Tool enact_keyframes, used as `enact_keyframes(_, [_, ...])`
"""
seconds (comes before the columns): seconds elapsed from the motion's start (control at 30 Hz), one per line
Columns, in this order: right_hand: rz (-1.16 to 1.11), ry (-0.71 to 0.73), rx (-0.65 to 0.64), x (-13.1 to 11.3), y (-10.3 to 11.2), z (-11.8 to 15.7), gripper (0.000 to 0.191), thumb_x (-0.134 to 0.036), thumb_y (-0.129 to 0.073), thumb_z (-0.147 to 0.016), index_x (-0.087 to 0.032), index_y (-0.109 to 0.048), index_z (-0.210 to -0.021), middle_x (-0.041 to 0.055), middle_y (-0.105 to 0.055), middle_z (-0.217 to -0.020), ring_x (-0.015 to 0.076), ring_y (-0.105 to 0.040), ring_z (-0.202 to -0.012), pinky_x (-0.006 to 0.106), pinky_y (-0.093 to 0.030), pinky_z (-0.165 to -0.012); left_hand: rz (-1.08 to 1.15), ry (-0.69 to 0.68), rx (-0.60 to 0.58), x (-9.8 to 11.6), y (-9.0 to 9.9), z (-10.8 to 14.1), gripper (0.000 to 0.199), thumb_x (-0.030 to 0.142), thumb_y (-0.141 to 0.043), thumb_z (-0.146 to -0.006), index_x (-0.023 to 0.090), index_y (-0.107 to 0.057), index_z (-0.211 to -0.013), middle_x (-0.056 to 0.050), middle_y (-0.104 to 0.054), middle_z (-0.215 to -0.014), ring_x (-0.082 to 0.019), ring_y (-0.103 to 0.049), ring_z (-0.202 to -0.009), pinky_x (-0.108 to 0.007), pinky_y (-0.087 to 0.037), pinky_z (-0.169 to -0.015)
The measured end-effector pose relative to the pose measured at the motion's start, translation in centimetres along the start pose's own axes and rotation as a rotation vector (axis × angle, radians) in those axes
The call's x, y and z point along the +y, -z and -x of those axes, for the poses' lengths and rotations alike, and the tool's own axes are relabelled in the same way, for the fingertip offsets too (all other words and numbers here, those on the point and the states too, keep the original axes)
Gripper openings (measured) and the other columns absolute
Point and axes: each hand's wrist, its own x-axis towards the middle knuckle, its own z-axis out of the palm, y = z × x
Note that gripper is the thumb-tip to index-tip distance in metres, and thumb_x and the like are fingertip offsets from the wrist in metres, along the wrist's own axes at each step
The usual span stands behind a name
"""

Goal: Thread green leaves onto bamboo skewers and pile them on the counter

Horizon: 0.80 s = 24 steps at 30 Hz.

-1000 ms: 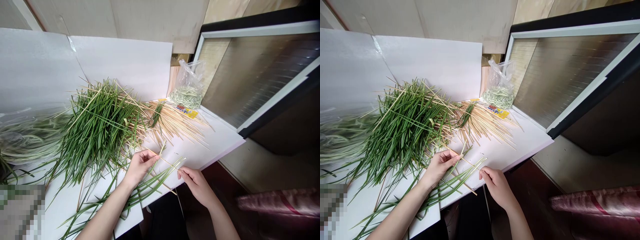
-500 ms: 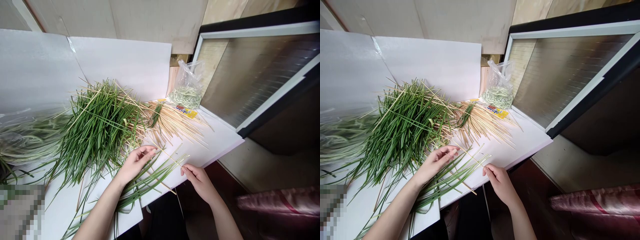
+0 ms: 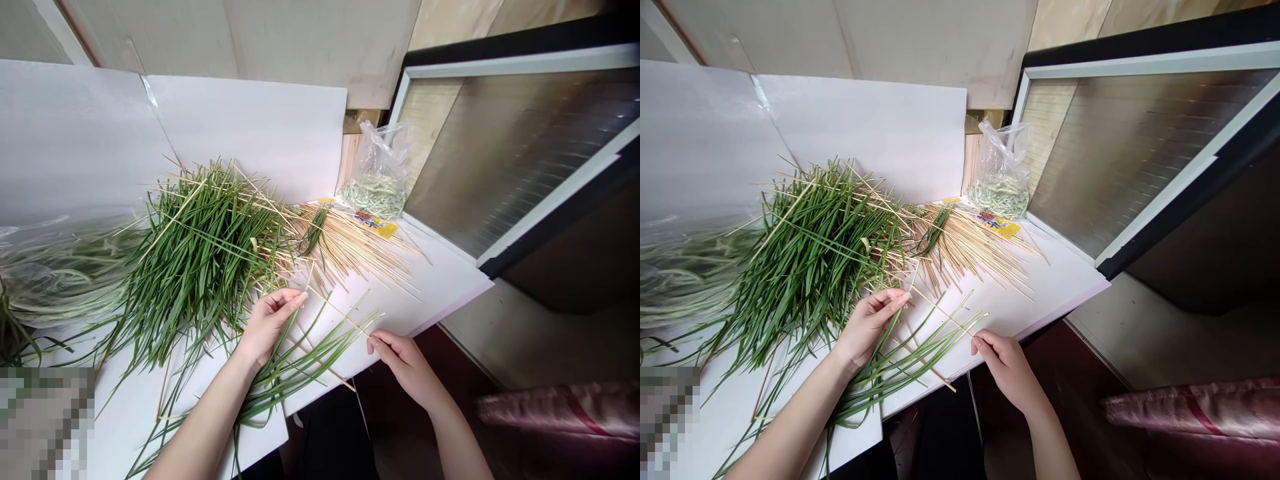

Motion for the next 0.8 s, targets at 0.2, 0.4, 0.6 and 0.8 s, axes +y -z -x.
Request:
enact_keyframes(0.2, [0.016, 0.022, -0.025, 0.04, 0.19, 0.04, 0.033, -0.038, -0.041, -0.102, -0.021, -0.049, -0.075, -0.0039, -0.036, -0.068, 0.0145, -0.032, -0.063, 0.027, -0.026, -0.06, 0.304, 0.124, 0.034, -0.2, -0.21, -0.1, 0.031, 0.036, -0.087, -0.066, 0.015, -0.079, -0.088, -0.001, -0.065, -0.076, -0.008, -0.054, -0.066, -0.018, -0.045, -0.06])
enact_keyframes(0.4, [0.012, 0.024, -0.026, 0.22, 0.25, 0.09, 0.033, -0.037, -0.041, -0.102, -0.021, -0.049, -0.075, -0.0036, -0.039, -0.069, 0.0147, -0.034, -0.064, 0.027, -0.027, -0.061, 0.398, 0.144, 0.021, 0.23, -0.32, -0.02, 0.032, 0.033, -0.089, -0.064, 0.012, -0.078, -0.086, -0.002, -0.066, -0.076, -0.008, -0.057, -0.065, -0.017, -0.048, -0.06])
enact_keyframes(0.6, [0.02, 0.018, -0.033, 0.2, 0.26, 0.16, 0.033, -0.037, -0.041, -0.102, -0.021, -0.049, -0.074, -0.0035, -0.038, -0.069, 0.0147, -0.034, -0.064, 0.027, -0.027, -0.061, 0.412, 0.181, 0.025, 0.44, -0.31, 0.07, 0.032, 0.032, -0.09, -0.063, 0.012, -0.077, -0.084, -0.001, -0.065, -0.074, -0.005, -0.054, -0.058, -0.014, -0.045, -0.054])
enact_keyframes(0.8, [0.02, 0.015, -0.034, 0.04, 0.21, 0.13, 0.033, -0.037, -0.041, -0.102, -0.021, -0.049, -0.074, -0.0026, -0.041, -0.07, 0.0153, -0.036, -0.065, 0.028, -0.027, -0.061, 0.377, 0.165, 0.019, 0.48, -0.31, 0.09, 0.03, 0.033, -0.089, -0.064, 0.012, -0.076, -0.08, -0.001, -0.064, -0.071, -0.005, -0.053, -0.056, -0.015, -0.044, -0.054])
